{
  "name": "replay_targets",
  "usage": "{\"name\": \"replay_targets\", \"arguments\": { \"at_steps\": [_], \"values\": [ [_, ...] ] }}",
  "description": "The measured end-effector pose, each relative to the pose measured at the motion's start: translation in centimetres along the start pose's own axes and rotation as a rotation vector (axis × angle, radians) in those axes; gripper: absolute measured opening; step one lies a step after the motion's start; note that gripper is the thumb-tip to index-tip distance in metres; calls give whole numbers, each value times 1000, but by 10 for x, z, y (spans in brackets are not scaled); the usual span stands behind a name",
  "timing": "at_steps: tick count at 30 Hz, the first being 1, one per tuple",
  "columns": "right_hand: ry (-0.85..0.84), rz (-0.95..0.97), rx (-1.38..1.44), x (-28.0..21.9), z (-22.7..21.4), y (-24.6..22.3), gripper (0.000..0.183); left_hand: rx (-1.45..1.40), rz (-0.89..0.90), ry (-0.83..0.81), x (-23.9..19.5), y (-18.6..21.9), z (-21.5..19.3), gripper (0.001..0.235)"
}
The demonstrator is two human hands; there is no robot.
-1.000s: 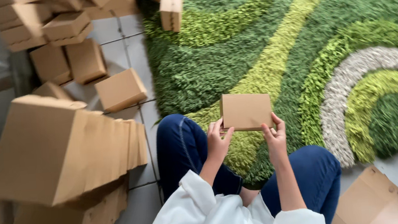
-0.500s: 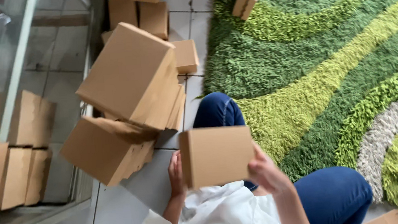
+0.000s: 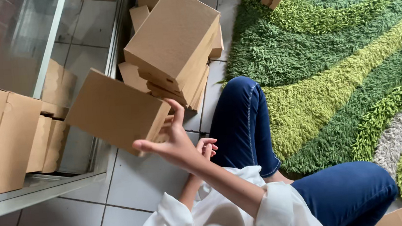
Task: The person sits on a green rug and assembles flat cardboard pieces into small boxes by hand. They fold the flaps, tuck the tabs into slots, and secure the structure, then place the finished box aside and repeat the process with another piece.
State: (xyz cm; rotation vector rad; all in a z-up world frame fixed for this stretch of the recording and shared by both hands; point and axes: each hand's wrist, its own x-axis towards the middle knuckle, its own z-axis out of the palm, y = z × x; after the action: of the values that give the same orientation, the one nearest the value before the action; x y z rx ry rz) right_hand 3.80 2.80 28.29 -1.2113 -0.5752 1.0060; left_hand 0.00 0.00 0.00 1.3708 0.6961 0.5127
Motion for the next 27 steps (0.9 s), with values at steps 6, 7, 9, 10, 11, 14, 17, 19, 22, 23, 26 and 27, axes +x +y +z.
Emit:
{"name": "replay_targets", "arguments": {
  "at_steps": [6, 7, 9, 10, 11, 14, 17, 19, 22, 23, 26, 27],
  "values": [
    [32, 140, -288, 1, -6, 0, 92, 34, 0, -59, 10, -13, -4, 20],
    [38, 142, -289, -1, -7, 3, 92, 32, -2, -65, 11, -10, -3, 20],
    [20, 84, -297, -7, -11, 10, 83, 40, 11, -68, 12, -3, -1, 20],
    [25, 85, -297, -7, -12, 14, 83, 39, 10, -74, 10, 3, 1, 20],
    [-7, 70, -314, -6, -14, 18, 84, 35, -1, -63, 9, 11, 4, 20],
    [-51, 69, -320, -5, -20, 19, 86, 43, -7, -58, 11, 15, 7, 20],
    [-59, 75, -287, -6, -23, 12, 90, 68, -2, -97, 22, -9, -3, 21],
    [-50, 65, -267, -5, -26, 10, 92, 79, 0, -135, 26, -20, -10, 21],
    [-57, 44, -260, -1, -32, 20, 93, 80, -34, -124, 25, -17, -18, 21],
    [-68, 41, -283, 2, -35, 29, 92, 79, -58, -118, 25, -14, -20, 21],
    [-66, 12, -296, 3, -39, 36, 93, 83, -104, -131, 27, -2, -21, 21],
    [-55, -11, -291, 3, -42, 34, 94, 83, -128, -147, 29, 2, -17, 21]
  ]
}}
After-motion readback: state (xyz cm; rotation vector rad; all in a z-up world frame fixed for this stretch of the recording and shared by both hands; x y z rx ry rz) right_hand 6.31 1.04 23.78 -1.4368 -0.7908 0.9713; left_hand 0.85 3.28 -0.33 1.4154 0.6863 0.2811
